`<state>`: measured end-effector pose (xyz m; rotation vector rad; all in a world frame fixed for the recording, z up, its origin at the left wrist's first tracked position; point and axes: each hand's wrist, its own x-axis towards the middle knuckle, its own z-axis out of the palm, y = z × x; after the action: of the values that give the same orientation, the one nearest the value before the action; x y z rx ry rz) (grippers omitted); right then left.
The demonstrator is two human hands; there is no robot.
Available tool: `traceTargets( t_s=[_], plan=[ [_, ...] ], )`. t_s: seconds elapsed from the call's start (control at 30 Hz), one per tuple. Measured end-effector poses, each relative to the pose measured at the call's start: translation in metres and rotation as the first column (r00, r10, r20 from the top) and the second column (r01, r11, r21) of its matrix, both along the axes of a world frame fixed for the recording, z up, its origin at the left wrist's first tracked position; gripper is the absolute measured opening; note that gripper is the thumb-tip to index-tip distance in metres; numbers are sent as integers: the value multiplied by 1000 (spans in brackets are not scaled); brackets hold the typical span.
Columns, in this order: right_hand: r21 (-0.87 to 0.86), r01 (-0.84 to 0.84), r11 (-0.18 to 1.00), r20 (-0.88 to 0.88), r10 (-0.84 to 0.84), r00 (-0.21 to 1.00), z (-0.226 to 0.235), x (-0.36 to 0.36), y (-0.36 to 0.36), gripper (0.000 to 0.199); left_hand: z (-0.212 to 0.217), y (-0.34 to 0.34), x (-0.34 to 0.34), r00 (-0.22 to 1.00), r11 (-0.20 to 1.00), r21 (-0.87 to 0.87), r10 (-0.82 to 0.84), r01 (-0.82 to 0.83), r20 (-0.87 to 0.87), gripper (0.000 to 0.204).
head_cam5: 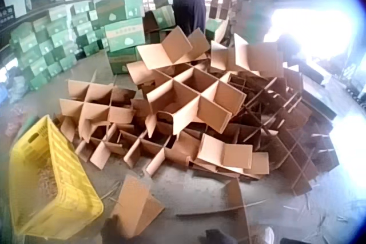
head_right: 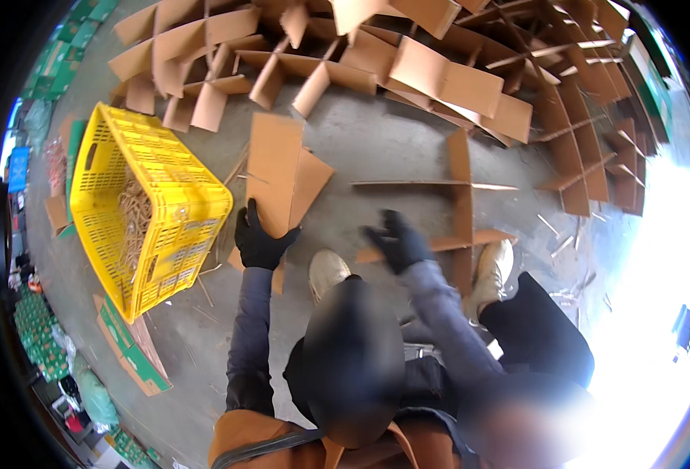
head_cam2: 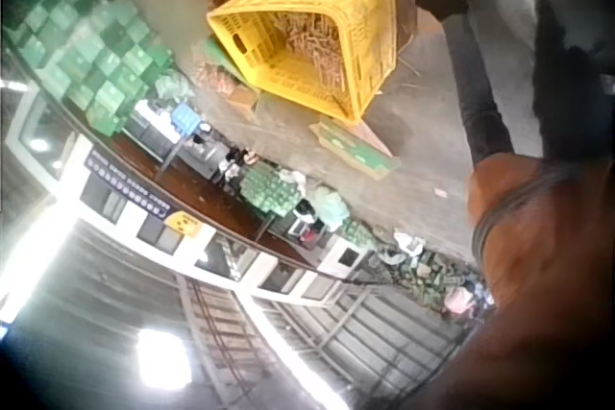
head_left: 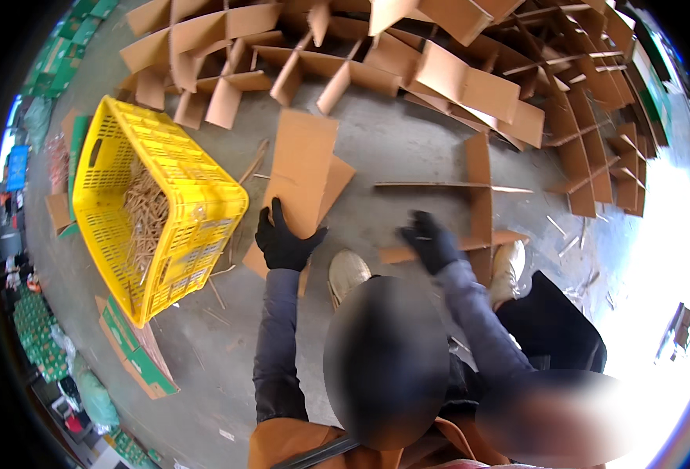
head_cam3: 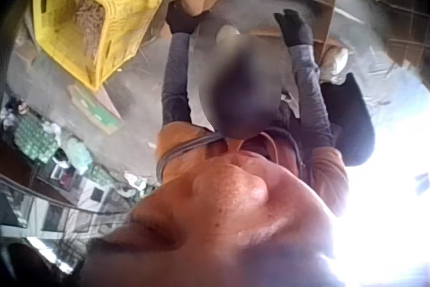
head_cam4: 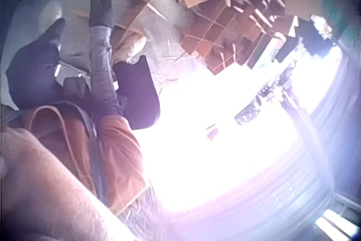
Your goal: The person assembles cardboard dividers by hand. They pick up flat cardboard sheets and slide them together to form a grid, placing the finished dividers on a pile on the floor.
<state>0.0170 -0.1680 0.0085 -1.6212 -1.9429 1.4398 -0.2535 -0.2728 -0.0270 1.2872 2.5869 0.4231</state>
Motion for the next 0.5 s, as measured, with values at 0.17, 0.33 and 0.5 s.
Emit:
traceTargets(
  t_s=[0.17, 0.33, 0.5],
  plan=[
    [307, 469, 828, -406, -332, 851, 3, -35, 19, 41, 50, 60, 130, 922, 869, 354, -384, 344, 48, 107],
    [539, 197, 819, 67, -275, 959, 87, 67, 75, 23, 28, 79, 140, 681, 681, 9, -731, 732, -29, 127],
    [221, -10, 975, 616, -132, 777, 30, 33, 75, 31, 19, 102, 149, 641, 601, -282, -764, 748, 71, 130]
  ],
)
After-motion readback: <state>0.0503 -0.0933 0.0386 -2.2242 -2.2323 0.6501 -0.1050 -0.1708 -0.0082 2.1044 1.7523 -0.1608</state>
